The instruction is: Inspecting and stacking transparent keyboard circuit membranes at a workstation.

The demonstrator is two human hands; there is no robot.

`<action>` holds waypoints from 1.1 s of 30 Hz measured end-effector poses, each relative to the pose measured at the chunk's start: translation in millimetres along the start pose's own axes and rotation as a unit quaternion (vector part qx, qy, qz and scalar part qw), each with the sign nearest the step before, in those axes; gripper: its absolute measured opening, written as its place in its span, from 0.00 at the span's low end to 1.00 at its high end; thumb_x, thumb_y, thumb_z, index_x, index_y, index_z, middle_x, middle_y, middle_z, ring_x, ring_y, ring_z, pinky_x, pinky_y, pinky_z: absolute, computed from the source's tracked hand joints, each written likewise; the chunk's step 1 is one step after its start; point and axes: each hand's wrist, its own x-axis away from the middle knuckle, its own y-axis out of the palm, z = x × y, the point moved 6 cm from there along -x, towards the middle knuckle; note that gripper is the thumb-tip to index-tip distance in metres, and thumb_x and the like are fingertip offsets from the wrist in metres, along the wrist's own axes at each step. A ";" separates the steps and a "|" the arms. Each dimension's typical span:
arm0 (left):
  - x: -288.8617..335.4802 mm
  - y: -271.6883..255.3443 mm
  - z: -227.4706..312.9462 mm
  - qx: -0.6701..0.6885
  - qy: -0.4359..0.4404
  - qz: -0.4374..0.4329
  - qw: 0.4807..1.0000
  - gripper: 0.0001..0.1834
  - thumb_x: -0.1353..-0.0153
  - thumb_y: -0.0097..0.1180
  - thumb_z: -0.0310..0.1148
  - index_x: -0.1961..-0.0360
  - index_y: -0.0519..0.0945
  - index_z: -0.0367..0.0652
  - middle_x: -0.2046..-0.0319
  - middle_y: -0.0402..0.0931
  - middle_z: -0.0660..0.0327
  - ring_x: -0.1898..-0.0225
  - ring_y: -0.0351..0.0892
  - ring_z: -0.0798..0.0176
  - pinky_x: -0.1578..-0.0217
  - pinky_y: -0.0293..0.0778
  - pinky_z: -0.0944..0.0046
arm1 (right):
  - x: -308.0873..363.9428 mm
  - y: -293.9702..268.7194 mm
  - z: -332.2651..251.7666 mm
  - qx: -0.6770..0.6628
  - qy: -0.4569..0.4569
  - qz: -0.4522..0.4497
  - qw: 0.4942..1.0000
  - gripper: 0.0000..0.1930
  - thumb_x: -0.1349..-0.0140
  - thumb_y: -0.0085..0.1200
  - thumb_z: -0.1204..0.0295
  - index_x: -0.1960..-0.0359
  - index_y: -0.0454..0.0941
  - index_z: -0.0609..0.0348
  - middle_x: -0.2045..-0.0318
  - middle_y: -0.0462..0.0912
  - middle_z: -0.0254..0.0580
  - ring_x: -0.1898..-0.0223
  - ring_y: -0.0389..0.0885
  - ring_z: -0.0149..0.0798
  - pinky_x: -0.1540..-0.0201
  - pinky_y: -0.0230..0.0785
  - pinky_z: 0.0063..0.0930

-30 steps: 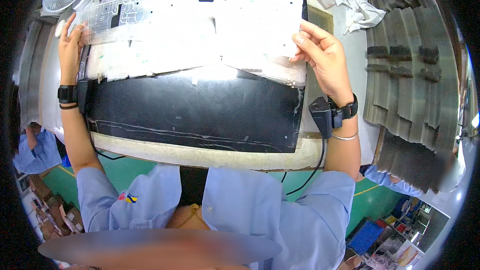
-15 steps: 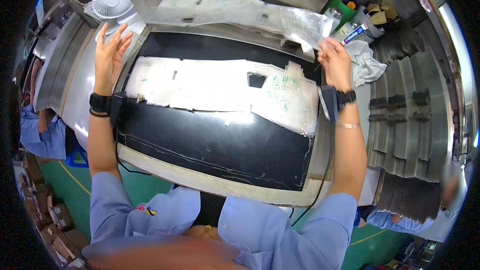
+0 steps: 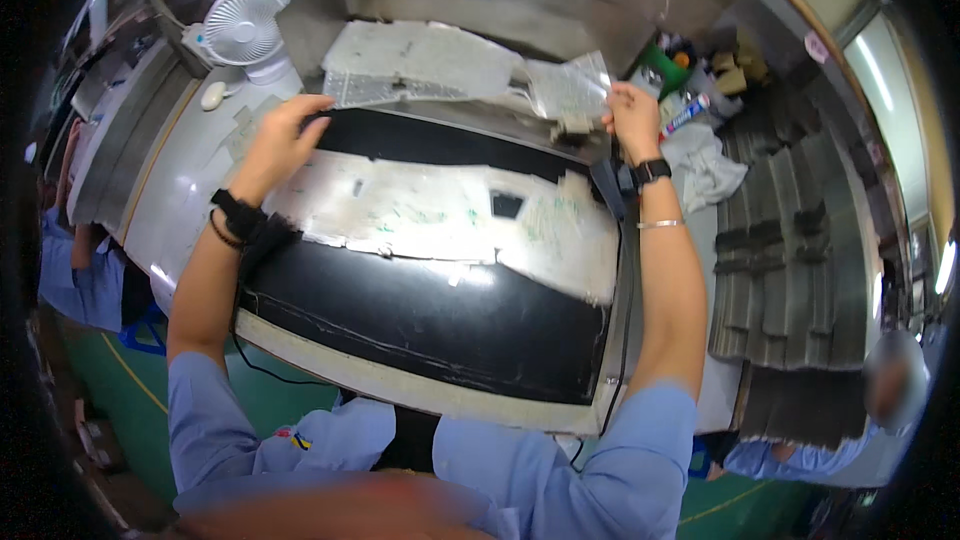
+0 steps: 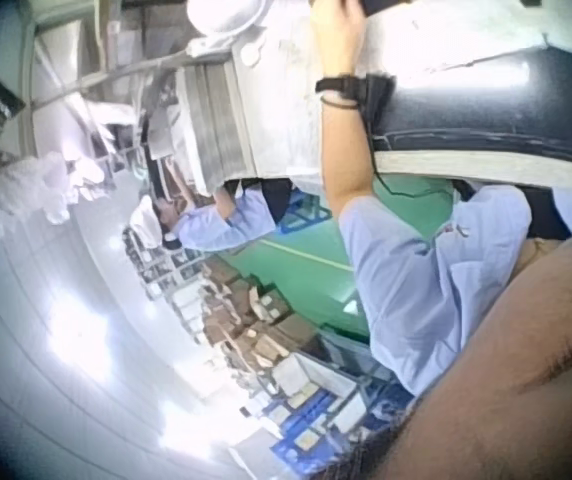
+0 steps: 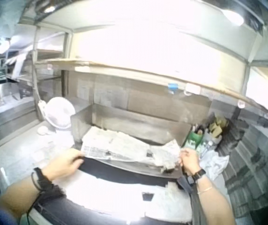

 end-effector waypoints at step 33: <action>28.4 9.7 -4.0 0.013 -0.112 -0.262 0.958 0.29 0.66 0.69 0.37 0.60 0.73 0.40 0.65 0.68 0.57 0.58 0.68 0.58 0.57 0.64 0.64 | 159.2 -19.4 -19.9 0.149 -0.068 -0.159 0.974 0.23 0.57 0.63 0.66 0.58 0.74 0.61 0.65 0.74 0.43 0.64 0.73 0.37 0.60 0.65 0.26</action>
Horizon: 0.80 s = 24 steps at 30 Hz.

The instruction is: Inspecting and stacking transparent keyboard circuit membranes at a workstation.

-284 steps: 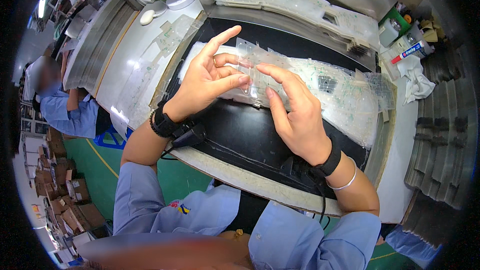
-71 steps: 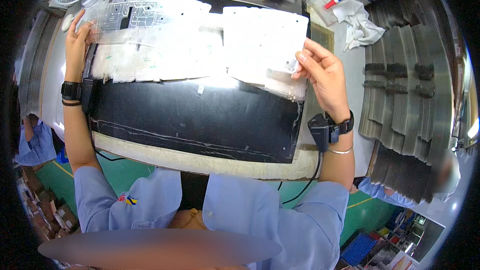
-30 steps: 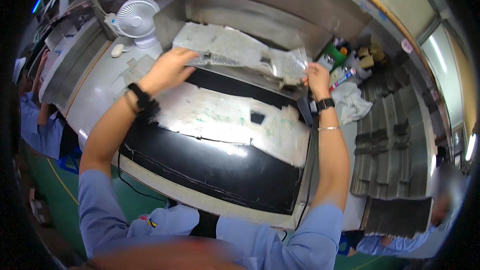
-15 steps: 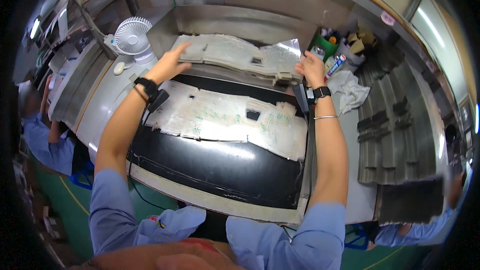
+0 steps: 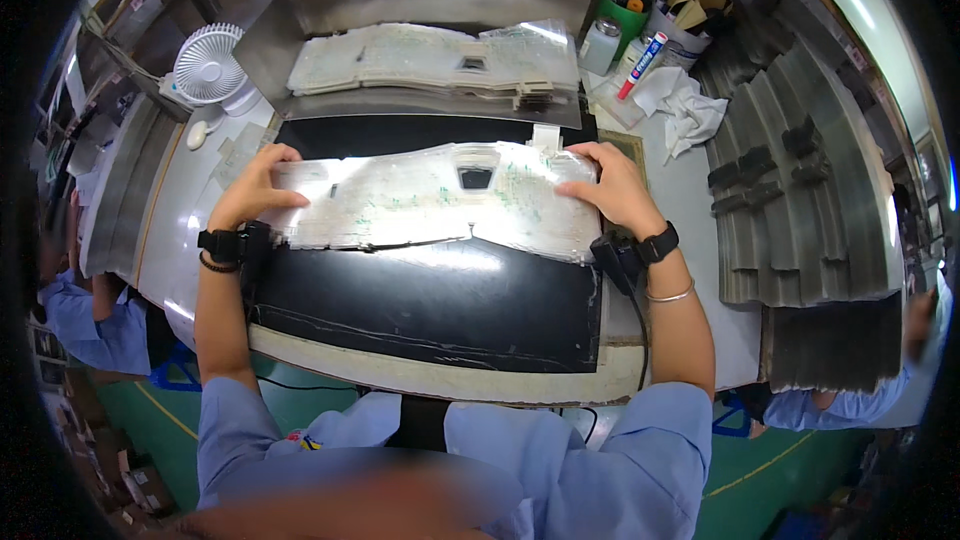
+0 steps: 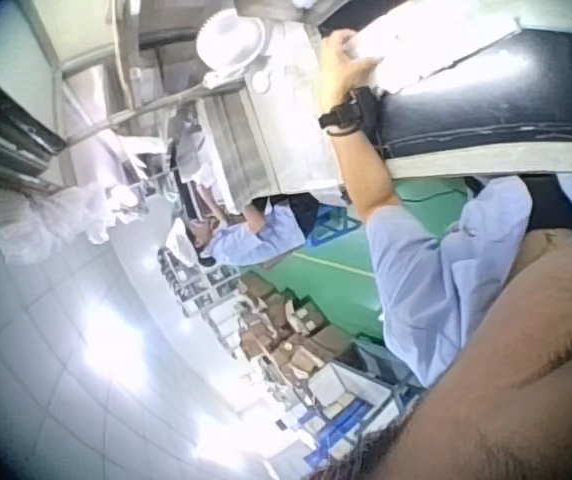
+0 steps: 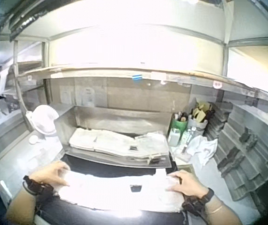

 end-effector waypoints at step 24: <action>11.4 -13.5 -55.8 0.380 -0.088 0.221 0.894 0.19 0.41 0.51 0.29 0.49 0.69 0.37 0.71 0.74 0.66 0.73 0.70 0.77 0.73 0.67 0.77 | -5.4 -7.3 17.3 -0.274 0.064 0.130 0.951 0.15 0.39 0.46 0.73 0.50 0.70 0.62 0.67 0.77 0.30 0.75 0.65 0.18 0.73 0.58 0.10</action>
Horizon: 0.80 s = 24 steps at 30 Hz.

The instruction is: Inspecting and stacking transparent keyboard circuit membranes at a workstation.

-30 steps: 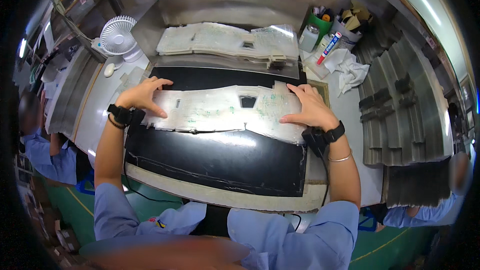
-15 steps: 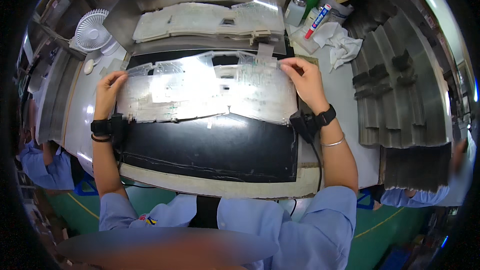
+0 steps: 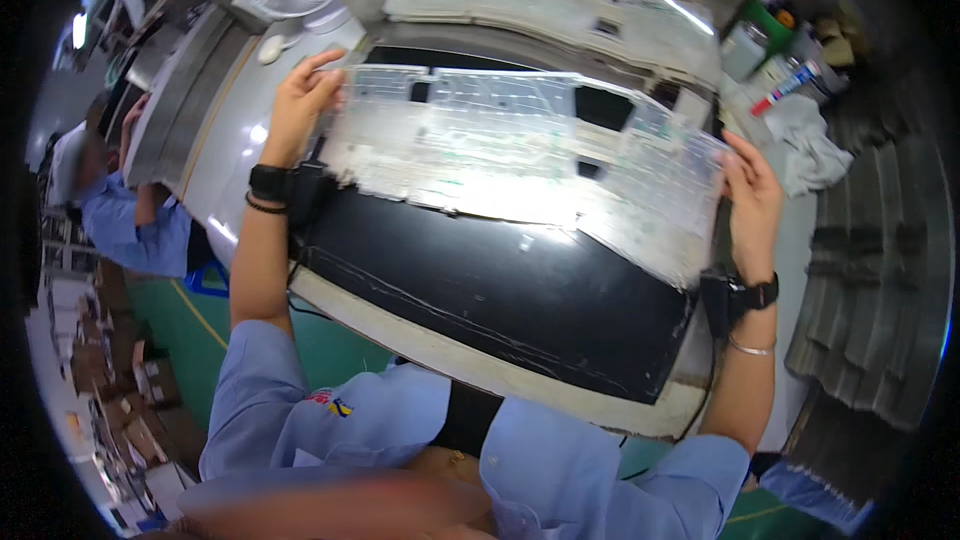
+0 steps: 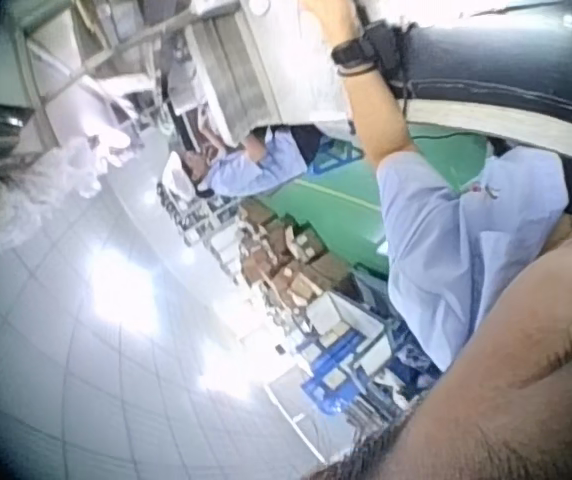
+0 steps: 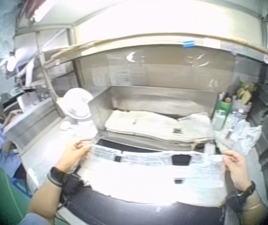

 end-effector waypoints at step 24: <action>22.6 31.6 35.2 -0.195 0.126 -0.146 0.962 0.10 0.45 0.50 0.23 0.62 0.80 0.41 0.56 0.75 0.60 0.56 0.73 0.66 0.54 0.69 0.69 | -20.1 -59.6 31.3 0.078 -0.025 -0.099 0.992 0.14 0.40 0.45 0.77 0.52 0.71 0.65 0.51 0.72 0.39 0.50 0.70 0.32 0.48 0.59 0.21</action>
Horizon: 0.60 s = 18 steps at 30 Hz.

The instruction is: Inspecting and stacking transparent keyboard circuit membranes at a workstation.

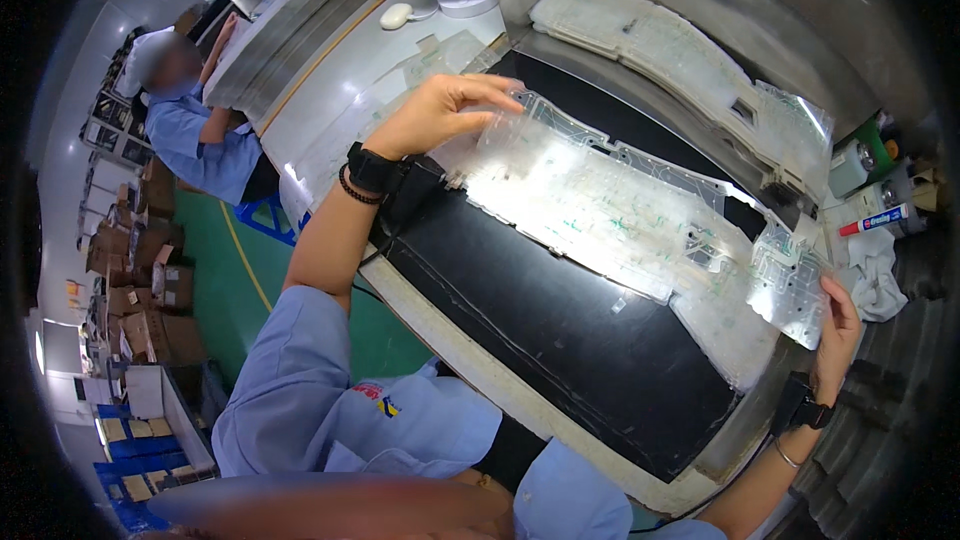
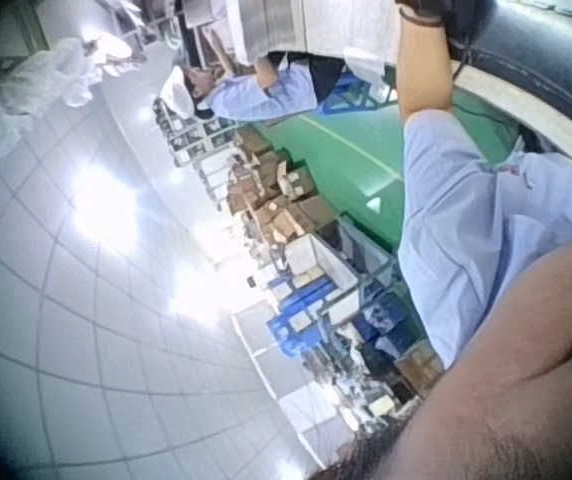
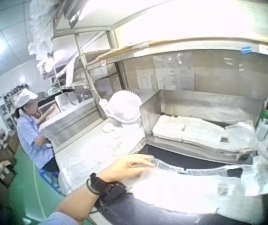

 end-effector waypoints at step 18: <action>0.8 11.8 -11.2 0.246 -0.140 0.040 0.958 0.14 0.40 0.47 0.33 0.61 0.78 0.34 0.68 0.78 0.60 0.67 0.73 0.71 0.61 0.68 0.72 | -1.8 -21.0 31.7 -0.194 0.072 0.167 0.964 0.15 0.37 0.45 0.70 0.50 0.69 0.64 0.67 0.74 0.29 0.70 0.68 0.19 0.69 0.63 0.13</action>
